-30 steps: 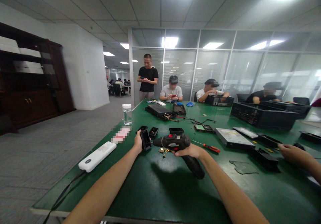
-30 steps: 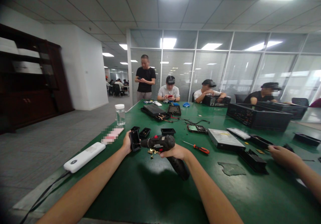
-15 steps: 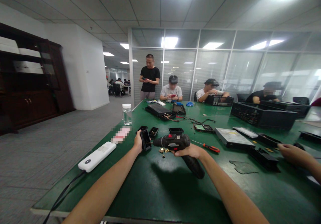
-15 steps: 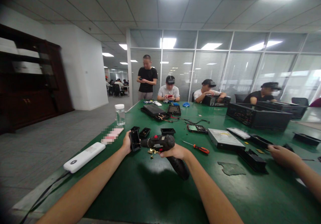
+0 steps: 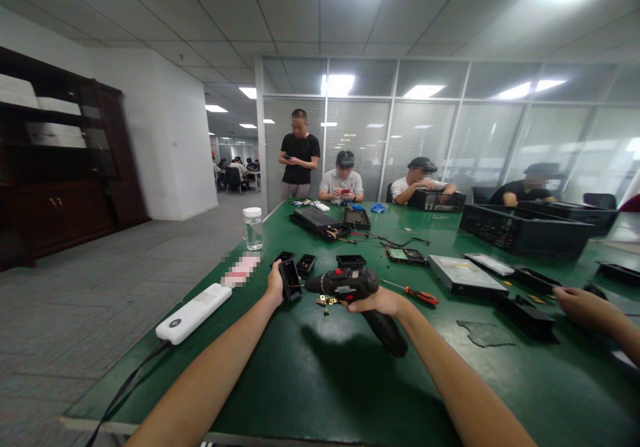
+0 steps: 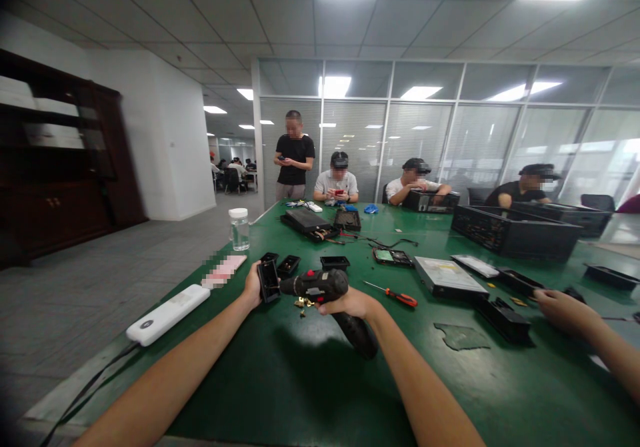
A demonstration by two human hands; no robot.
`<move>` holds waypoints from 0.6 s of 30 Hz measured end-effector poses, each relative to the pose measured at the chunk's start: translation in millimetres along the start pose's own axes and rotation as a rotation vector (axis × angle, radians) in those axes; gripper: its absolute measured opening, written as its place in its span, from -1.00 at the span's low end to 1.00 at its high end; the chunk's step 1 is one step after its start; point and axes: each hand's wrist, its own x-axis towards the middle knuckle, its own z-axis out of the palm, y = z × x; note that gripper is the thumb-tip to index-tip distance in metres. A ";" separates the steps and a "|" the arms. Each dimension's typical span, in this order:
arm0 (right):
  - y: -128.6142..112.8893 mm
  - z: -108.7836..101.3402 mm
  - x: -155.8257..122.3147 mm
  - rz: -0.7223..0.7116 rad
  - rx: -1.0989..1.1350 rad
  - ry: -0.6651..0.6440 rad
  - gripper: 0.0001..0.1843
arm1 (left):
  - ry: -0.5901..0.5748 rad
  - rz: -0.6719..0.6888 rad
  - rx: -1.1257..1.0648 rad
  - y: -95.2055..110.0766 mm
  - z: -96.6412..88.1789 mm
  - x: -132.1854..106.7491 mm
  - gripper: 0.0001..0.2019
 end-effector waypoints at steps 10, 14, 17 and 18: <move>1.4 0.9 0.5 0.006 0.012 0.015 -0.69 | -0.018 0.009 0.022 -1.2 -1.0 1.3 -0.62; -1.5 1.2 0.2 0.015 0.024 0.020 -0.68 | -0.017 0.026 0.018 -0.9 -0.6 0.5 -0.63; -4.5 2.1 -0.5 -0.008 0.049 0.020 -0.68 | -0.001 0.022 0.022 0.2 0.8 -0.7 -0.63; -5.5 2.6 -0.8 -0.014 0.056 0.024 -0.67 | -0.003 0.017 0.021 0.6 1.3 -1.1 -0.63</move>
